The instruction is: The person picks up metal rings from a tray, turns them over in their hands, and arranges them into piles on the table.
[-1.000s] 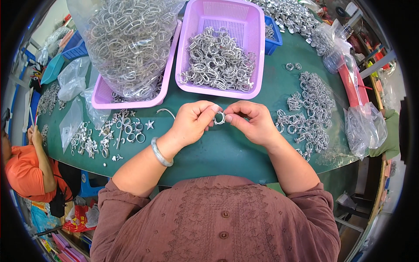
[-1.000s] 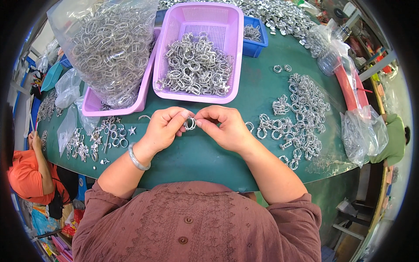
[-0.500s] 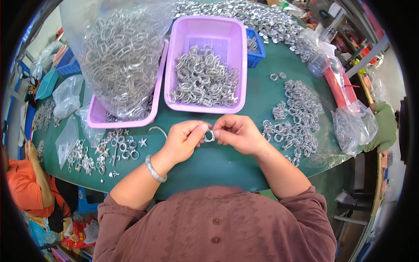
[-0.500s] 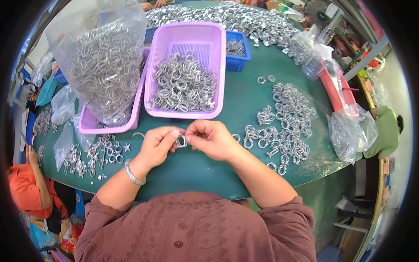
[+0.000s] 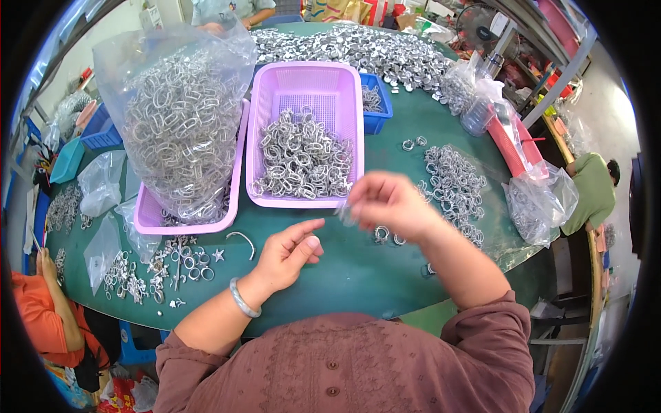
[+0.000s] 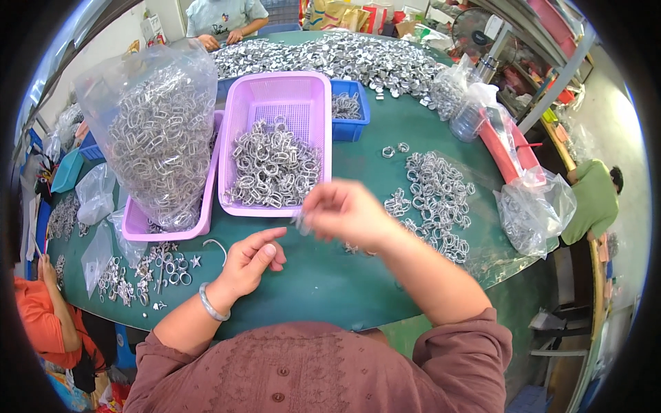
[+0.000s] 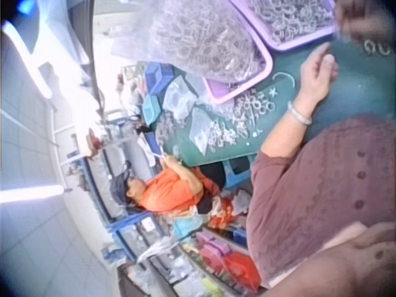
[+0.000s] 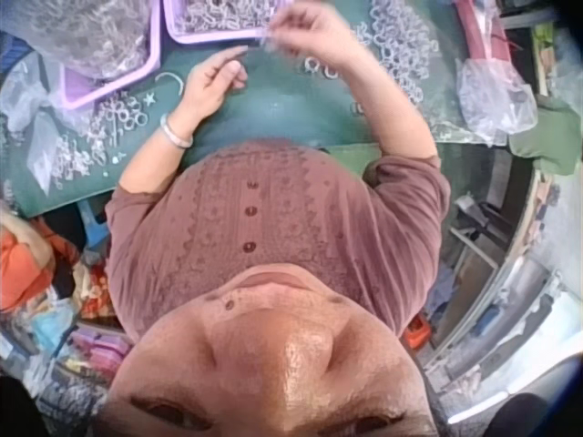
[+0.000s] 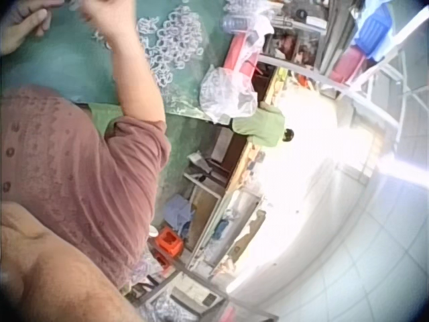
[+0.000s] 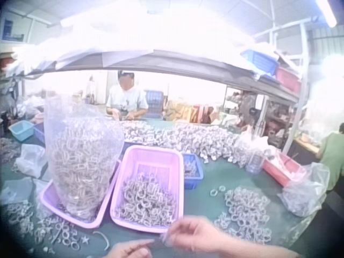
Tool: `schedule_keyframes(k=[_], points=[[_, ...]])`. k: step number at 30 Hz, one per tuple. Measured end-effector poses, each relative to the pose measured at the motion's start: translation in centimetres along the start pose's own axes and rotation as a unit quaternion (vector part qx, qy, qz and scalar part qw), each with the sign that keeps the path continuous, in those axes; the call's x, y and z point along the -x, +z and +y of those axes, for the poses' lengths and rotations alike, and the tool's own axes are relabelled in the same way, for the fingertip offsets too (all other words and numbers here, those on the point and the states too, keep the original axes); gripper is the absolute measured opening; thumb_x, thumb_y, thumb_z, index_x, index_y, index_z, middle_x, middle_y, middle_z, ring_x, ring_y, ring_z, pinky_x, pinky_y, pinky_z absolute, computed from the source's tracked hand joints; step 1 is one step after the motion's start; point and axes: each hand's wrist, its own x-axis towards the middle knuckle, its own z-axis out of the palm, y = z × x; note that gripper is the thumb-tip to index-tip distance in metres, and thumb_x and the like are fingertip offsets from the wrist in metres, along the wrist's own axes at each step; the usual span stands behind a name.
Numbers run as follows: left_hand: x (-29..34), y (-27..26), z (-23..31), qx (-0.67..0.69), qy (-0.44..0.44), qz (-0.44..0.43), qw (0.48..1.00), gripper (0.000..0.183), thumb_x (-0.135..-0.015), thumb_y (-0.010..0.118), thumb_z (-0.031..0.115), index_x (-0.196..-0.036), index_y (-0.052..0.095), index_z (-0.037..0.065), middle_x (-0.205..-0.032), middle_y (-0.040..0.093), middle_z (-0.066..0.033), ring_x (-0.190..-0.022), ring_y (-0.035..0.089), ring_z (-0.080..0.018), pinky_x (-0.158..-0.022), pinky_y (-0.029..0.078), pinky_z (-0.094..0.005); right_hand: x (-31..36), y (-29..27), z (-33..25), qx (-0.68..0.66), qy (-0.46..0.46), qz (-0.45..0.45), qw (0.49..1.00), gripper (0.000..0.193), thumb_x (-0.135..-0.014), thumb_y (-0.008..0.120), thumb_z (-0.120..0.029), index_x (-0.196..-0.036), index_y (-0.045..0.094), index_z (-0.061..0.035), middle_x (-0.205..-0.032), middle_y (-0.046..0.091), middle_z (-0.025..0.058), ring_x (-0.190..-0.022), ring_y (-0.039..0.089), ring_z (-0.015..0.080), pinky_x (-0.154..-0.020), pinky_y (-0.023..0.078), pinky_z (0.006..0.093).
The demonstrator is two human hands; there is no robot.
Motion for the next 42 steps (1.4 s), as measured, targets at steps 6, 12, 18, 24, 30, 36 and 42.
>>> schedule_keyframes(k=[6,12,18,24,30,36,42], points=[[-0.6,0.2,-0.2,-0.02,-0.039,-0.017,0.999,0.028,-0.09,0.049,0.015,-0.114,0.052,0.001,-0.083,0.059,-0.0041,-0.073,0.055,-0.0089,-0.066,0.048,-0.0224,-8.2,-10.0,-4.9,0.21,-0.092,0.243,0.943,0.008,-0.074,0.056,-0.006,-0.081,0.056,-0.002,-0.064,0.056,0.0027,-0.054,0.053,0.01,-0.049,0.044,0.0237],[-0.5,-0.3,-0.7,-0.012,-0.045,-0.015,0.999,0.027,-0.088,0.053,0.015,-0.111,0.054,0.001,-0.086,0.058,-0.0028,-0.077,0.056,-0.0082,-0.066,0.049,-0.0229,-12.1,-14.7,-4.0,0.383,-0.089,0.286,0.874,0.029,-0.07,0.059,-0.006,-0.1,0.06,-0.0054,-0.085,0.062,0.0105,-0.075,0.06,0.0206,-0.065,0.048,0.0307],[-0.8,-0.2,-0.8,-0.022,-0.04,-0.004,0.999,0.026,-0.086,0.055,0.013,-0.109,0.056,0.001,-0.083,0.059,-0.002,-0.071,0.055,-0.0075,-0.064,0.048,-0.0221,-10.1,-18.1,3.5,0.659,0.098,0.153,0.729,0.042,-0.066,0.055,0.0,-0.106,0.059,-0.0096,-0.106,0.059,0.0136,-0.1,0.056,0.0291,-0.086,0.045,0.0353],[-0.6,-0.6,-0.8,-0.06,-0.044,-0.026,0.997,0.025,-0.087,0.053,0.011,-0.11,0.055,0.0,-0.084,0.058,-0.0031,-0.074,0.055,-0.0084,-0.066,0.048,-0.0229,-7.7,-17.8,5.2,0.677,0.112,0.15,0.712,0.037,-0.069,0.06,-0.005,-0.105,0.061,-0.0138,-0.102,0.061,0.0094,-0.104,0.049,0.03,-0.086,0.045,0.0371],[-0.8,-0.2,-0.8,-0.067,-0.055,-0.037,0.996,0.026,-0.087,0.054,0.012,-0.11,0.055,0.0,-0.084,0.058,-0.0032,-0.074,0.055,-0.0084,-0.066,0.048,-0.023,-4.2,-17.0,3.7,0.641,-0.047,0.199,0.74,0.035,-0.07,0.062,-0.007,-0.105,0.06,-0.0104,-0.093,0.062,0.0091,-0.093,0.055,0.0237,-0.078,0.047,0.0345],[-0.4,-0.1,-0.4,-0.025,-0.064,-0.009,0.998,0.026,-0.088,0.052,0.014,-0.11,0.055,0.0,-0.085,0.058,-0.0035,-0.074,0.055,-0.0088,-0.067,0.048,-0.0235,-0.7,-7.3,0.1,0.239,-0.104,0.021,0.965,0.038,-0.075,0.059,0.0,-0.112,0.053,-0.0005,-0.086,0.058,0.002,-0.074,0.052,0.0094,-0.07,0.045,0.0253],[-0.8,-0.4,-0.1,0.116,-0.081,-0.058,0.988,0.032,-0.092,0.045,0.026,-0.108,0.055,0.0,-0.085,0.059,-0.0051,-0.071,0.056,-0.0112,-0.067,0.047,-0.0244,0.2,0.8,0.9,0.317,-0.231,-0.071,0.917,0.054,-0.069,0.064,-0.002,-0.119,0.044,-0.0054,-0.095,0.058,0.0114,-0.086,0.058,0.0239,-0.074,0.047,0.0335]])
